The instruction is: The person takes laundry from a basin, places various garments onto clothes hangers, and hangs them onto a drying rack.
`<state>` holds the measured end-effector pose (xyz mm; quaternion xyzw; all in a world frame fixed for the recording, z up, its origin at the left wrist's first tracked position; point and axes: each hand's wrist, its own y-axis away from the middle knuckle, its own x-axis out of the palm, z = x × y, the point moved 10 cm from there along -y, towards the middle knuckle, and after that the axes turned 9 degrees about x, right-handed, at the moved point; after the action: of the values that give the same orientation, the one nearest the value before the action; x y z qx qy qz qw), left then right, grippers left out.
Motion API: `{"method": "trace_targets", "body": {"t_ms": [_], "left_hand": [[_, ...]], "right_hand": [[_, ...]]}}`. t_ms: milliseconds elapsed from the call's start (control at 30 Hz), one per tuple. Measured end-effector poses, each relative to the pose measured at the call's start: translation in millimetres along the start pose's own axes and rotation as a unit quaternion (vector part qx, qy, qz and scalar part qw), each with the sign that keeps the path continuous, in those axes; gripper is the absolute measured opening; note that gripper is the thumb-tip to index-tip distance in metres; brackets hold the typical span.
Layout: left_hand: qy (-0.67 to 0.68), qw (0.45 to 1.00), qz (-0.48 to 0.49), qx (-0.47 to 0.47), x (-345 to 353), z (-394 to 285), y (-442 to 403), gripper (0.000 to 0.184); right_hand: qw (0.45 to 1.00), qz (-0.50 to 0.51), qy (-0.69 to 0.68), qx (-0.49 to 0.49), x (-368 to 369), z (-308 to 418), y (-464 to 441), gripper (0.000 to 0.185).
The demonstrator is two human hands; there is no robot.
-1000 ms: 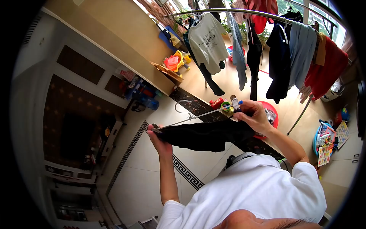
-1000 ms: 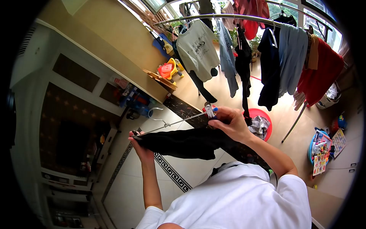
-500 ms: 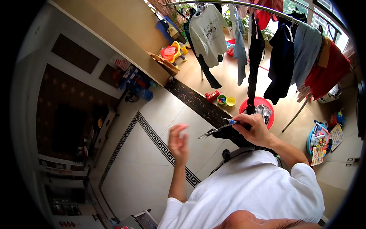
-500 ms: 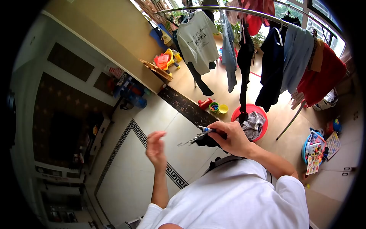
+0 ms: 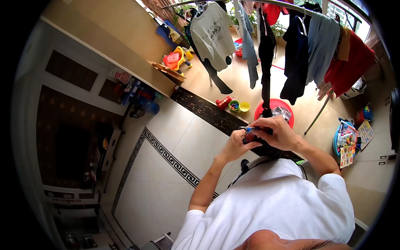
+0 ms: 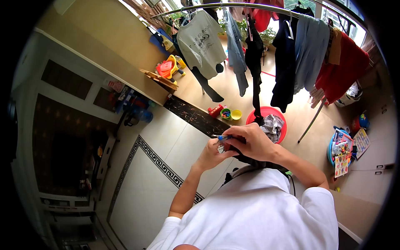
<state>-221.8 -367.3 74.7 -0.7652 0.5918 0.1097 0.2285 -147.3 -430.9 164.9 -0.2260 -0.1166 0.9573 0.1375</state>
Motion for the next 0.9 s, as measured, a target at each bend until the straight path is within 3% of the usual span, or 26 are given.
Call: {"method": "trace_targets", "body": {"t_ms": [67,100,133,200,233,300,333,367,467,567,667,767,800,900], "left_hand": [[0.050,0.998,0.002,-0.044,-6,-6,-5,0.023],[0.074,0.995,0.002,-0.066,-7,-6,-6,0.023],[0.145,0.987,-0.041,-0.063,-6,6,-5,0.022],[0.041,0.995,-0.019,-0.087,-17,1,-5,0.019],[-0.011,0.995,-0.008,-0.099,-22,-3,-7,0.018],[0.033,0.994,-0.064,-0.080,-27,-7,-10,0.016],[0.061,0.991,-0.086,-0.080,-28,-1,-11,0.016],[0.088,0.987,-0.108,-0.081,-31,5,-12,0.016],[0.066,0.988,-0.112,-0.078,-45,4,-9,0.016],[0.060,0.989,-0.088,-0.098,-52,-6,-5,0.015],[0.051,0.991,-0.045,-0.111,-57,-8,-4,0.020],[0.052,0.997,-0.025,-0.051,-62,-25,-8,0.022],[0.057,0.997,-0.021,-0.037,-65,-24,-7,0.026],[0.106,0.992,-0.055,-0.035,-75,-7,2,0.029]], "right_hand": [[1.000,0.008,0.003,0.004,-6,-5,-3,0.021],[0.998,0.012,0.012,0.055,-12,-11,-5,0.023],[0.999,-0.010,0.030,0.041,-21,-9,-7,0.023],[0.995,-0.098,-0.004,-0.014,-40,-1,-9,0.023],[0.995,-0.102,-0.006,0.004,-43,1,-8,0.023],[0.993,-0.108,-0.010,0.041,-46,8,3,0.023],[0.995,-0.074,0.068,-0.010,-30,19,11,0.024],[0.984,0.036,0.137,-0.106,3,36,22,0.029],[0.980,0.160,0.110,-0.043,20,46,32,0.044],[0.997,-0.065,0.028,0.039,-43,-36,-8,0.065],[0.998,-0.021,-0.026,-0.054,-36,-38,-36,0.080],[0.987,0.132,-0.076,-0.056,1,-47,-44,0.094],[0.986,0.129,-0.067,-0.082,1,-34,-48,0.078],[0.970,0.237,-0.045,0.034,22,-62,-51,0.053]]}}
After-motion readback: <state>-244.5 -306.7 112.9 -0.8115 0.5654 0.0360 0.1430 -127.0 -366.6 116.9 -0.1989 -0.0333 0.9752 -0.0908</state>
